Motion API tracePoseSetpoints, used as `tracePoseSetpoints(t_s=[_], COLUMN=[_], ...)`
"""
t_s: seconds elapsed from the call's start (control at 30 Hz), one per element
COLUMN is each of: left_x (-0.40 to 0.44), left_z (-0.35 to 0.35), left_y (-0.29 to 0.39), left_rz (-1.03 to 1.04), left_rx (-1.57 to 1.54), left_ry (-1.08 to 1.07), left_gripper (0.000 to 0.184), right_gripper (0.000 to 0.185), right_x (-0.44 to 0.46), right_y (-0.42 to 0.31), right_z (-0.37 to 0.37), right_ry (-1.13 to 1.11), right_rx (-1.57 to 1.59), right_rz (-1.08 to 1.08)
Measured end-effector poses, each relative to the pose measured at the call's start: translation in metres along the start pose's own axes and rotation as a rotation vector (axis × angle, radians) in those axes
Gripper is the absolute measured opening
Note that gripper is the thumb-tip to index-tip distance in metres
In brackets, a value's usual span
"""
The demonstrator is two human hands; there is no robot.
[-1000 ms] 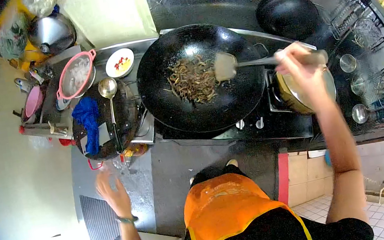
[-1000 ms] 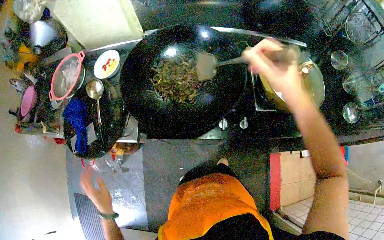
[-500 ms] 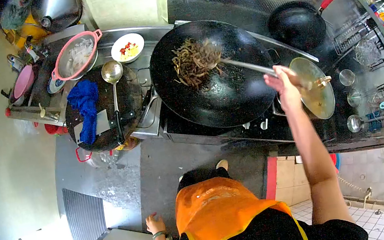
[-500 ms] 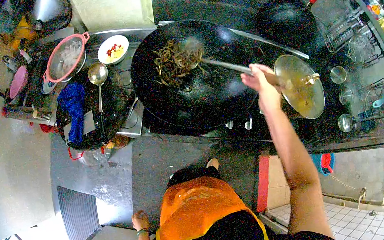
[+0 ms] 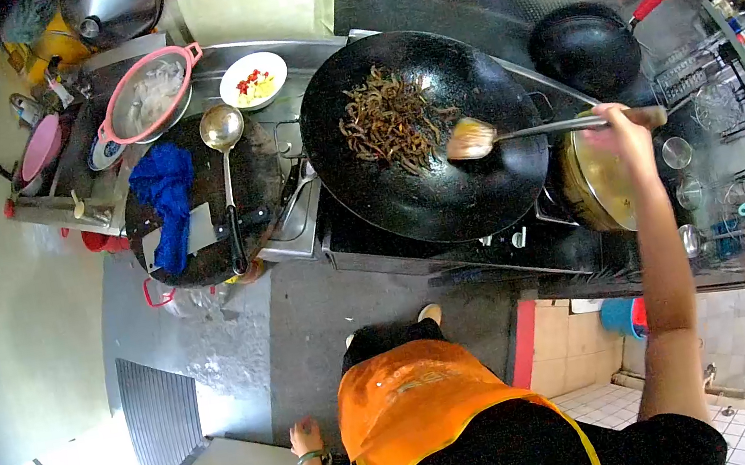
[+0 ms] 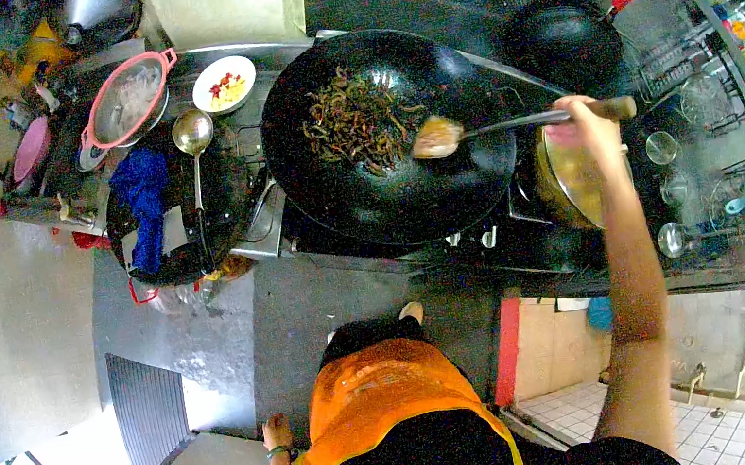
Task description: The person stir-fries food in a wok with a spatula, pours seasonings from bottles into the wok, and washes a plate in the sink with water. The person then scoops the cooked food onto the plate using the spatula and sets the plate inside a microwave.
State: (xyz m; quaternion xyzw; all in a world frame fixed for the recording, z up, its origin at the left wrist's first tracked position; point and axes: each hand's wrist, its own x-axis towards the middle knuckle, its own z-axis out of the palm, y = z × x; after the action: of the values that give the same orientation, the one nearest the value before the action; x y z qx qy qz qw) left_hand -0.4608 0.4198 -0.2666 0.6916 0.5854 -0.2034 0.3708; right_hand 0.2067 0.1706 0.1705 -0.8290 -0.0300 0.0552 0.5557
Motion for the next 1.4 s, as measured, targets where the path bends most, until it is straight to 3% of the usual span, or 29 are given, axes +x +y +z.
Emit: tracePoseSetpoints(t_s=[0.03,0.07,0.1,0.17,0.4,0.47,0.57,0.73,1.0,1.1,1.2,1.27,1.3,1.4], left_x=[-0.007,-0.011,-0.011,0.0,0.025,0.034,0.041,0.055,0.07,0.048,0.102,0.083,0.073,0.052], left_z=[-0.002,-0.003,0.001,0.009,0.016,0.015,0.021,0.031,0.025,-0.002,0.023,0.009,0.0,-0.009], left_y=[0.0,0.001,-0.002,-0.019,-0.032,-0.021,-0.014,-0.024,0.007,0.052,0.015,0.04,0.052,0.079], left_rz=[-0.008,-0.014,-0.012,-0.011,0.066,0.036,0.139,0.213,0.182,0.203,0.39,0.272,0.217,0.174], left_rx=[-0.007,-0.012,-0.012,-0.011,-0.074,-0.096,-0.004,-0.13,-0.042,0.089,0.351,0.192,0.118,0.399], left_ry=[0.002,0.004,-0.004,-0.015,0.005,-0.078,-0.023,-0.068,-0.109,-0.122,-0.108,-0.089,-0.082,-0.177], left_gripper=[0.032,0.032,0.032,0.032,0.034,0.034,0.033,0.033,0.032,0.033,0.032,0.03,0.03,0.03], right_gripper=[0.027,0.03,0.03,0.028,0.014,0.02,0.029,0.027,0.018,0.018,0.016,0.017,0.018,0.018], right_x=[-0.022,0.0,-0.008,-0.007,-0.028,-0.036,-0.033,-0.059,-0.082,-0.082,-0.092,-0.093,-0.097,-0.089], right_y=[0.012,0.071,0.079,0.105,0.017,0.014,0.03,0.081,0.09,0.093,0.067,0.096,0.099,0.092], right_z=[0.024,0.034,0.061,0.088,0.069,0.071,0.072,0.091,0.045,0.044,0.028,0.028,0.04,0.044], right_ry=[0.024,-0.081,-0.016,-0.023,-0.2,-0.098,0.111,0.073,0.204,0.245,0.268,0.184,0.249,0.25], right_rx=[0.099,0.159,0.522,0.703,0.291,0.336,0.497,0.526,0.445,0.465,0.462,0.421,0.452,0.455], right_rz=[-0.028,-0.151,0.109,0.084,-0.335,-0.272,-0.142,0.043,0.001,0.0,-0.05,-0.068,-0.021,-0.024])
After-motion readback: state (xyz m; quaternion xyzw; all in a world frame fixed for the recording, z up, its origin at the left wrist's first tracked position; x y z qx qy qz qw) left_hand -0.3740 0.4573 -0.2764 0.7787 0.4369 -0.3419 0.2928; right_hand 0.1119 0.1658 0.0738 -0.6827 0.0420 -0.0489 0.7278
